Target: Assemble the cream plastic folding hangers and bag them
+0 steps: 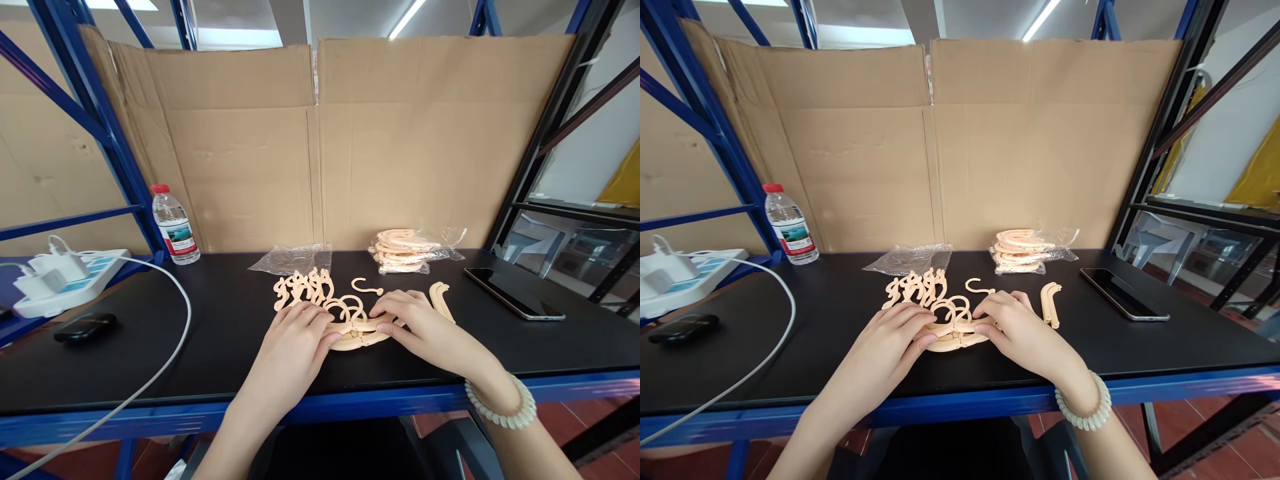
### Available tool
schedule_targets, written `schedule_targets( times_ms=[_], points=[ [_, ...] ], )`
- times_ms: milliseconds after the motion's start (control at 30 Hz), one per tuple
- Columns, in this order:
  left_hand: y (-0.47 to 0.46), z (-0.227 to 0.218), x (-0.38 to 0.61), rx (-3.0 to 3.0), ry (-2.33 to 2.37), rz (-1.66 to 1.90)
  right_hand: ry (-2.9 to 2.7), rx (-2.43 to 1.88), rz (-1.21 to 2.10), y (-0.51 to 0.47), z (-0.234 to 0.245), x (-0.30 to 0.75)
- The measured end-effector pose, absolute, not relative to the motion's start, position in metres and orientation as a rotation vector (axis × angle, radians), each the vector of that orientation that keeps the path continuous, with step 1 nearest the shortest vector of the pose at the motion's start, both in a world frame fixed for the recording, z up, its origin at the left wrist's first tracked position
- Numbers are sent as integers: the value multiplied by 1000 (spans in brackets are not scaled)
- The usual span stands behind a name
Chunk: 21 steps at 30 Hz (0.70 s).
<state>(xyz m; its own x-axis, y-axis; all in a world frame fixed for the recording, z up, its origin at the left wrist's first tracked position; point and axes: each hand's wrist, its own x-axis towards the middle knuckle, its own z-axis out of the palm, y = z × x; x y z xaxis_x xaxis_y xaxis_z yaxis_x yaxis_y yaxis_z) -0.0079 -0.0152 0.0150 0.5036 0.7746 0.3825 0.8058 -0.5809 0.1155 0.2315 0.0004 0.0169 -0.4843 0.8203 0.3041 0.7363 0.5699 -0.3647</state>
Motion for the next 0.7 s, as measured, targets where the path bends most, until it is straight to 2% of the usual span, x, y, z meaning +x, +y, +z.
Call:
schedule_targets(
  times_ms=[300, 700],
  points=[
    [-8, 20, 3, -2757, -1339, -369, -2610, -1203, 266, 15, 26, 224],
    [-8, 7, 17, -2680, -1576, -655, -2687, -1111, 298, 17, 31, 226]
  ],
)
